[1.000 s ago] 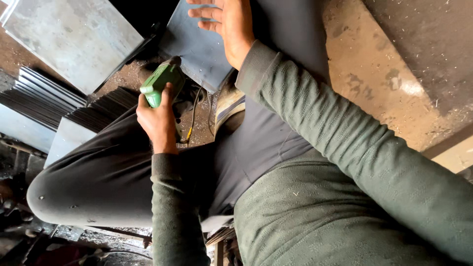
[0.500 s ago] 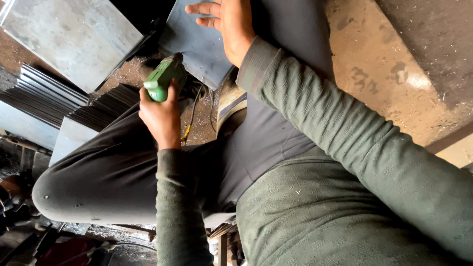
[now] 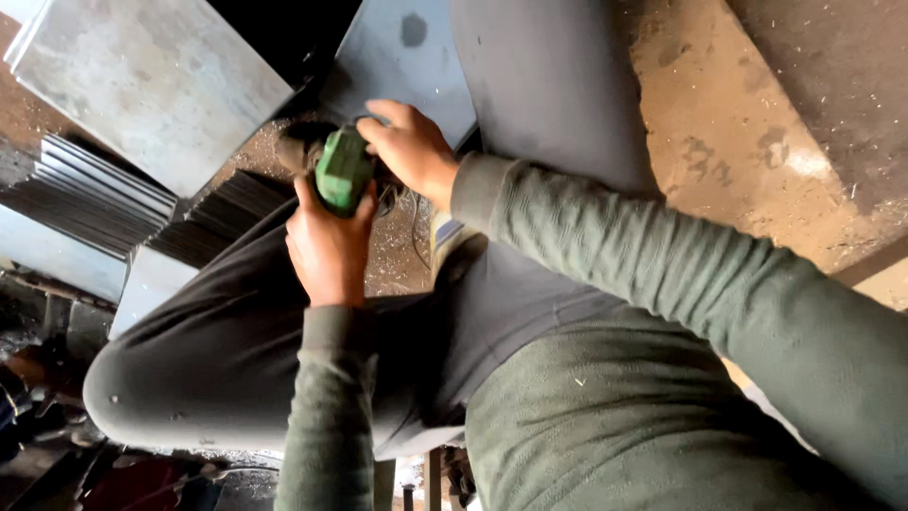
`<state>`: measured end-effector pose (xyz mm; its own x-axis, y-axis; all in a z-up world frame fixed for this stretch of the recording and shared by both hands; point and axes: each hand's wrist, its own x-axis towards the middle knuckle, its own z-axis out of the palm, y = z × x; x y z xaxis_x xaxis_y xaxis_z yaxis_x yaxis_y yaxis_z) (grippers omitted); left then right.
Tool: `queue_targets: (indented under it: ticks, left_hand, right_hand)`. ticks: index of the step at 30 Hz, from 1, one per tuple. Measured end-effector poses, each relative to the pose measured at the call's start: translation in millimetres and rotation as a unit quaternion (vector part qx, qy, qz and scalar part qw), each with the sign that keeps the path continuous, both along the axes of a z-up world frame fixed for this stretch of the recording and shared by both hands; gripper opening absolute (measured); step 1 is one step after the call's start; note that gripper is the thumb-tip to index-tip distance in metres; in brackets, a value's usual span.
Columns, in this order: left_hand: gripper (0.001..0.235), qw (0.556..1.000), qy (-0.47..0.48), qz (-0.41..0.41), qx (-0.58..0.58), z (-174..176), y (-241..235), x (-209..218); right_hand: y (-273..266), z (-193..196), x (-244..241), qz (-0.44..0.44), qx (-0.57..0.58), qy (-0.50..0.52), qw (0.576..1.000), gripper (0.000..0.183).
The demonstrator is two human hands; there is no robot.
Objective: The person drills holes into square metal plates using a handheld power drill while sitting on the floor, handling the plates one by one and stacking them.
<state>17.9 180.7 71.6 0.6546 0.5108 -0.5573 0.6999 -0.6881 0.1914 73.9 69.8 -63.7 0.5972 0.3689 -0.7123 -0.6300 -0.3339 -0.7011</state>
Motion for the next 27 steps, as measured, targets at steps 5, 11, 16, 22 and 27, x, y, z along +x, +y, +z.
queue_targets:
  ticks: [5, 11, 16, 22, 27]
  left_hand:
    - [0.074, 0.998, -0.029, -0.057, 0.024, 2.8, -17.1, -4.1]
    - [0.068, 0.999, -0.01, 0.035, -0.028, 5.1, -10.4, -6.9]
    - [0.064, 0.998, -0.006, 0.033, -0.052, 5.3, 5.8, 0.1]
    - [0.067, 0.997, 0.029, -0.022, -0.066, 8.2, 25.2, 12.4]
    - [0.065, 0.992, 0.078, -0.045, -0.091, -2.4, 49.5, 6.5]
  right_hand:
    - [5.6, 16.3, -17.5, -0.137, 0.004, 0.312, 0.94, 0.052]
    - [24.9, 26.3, -21.9, -0.151, 0.084, 0.423, 0.89, 0.055]
    - [36.4, 16.1, -27.7, -0.168, 0.096, 0.448, 0.873, 0.049]
    - [48.6, 11.3, -33.5, -0.201, 0.066, 0.449, 0.868, 0.051]
    - [60.2, 37.7, -10.8, -0.088, -0.127, 0.024, 0.988, 0.061]
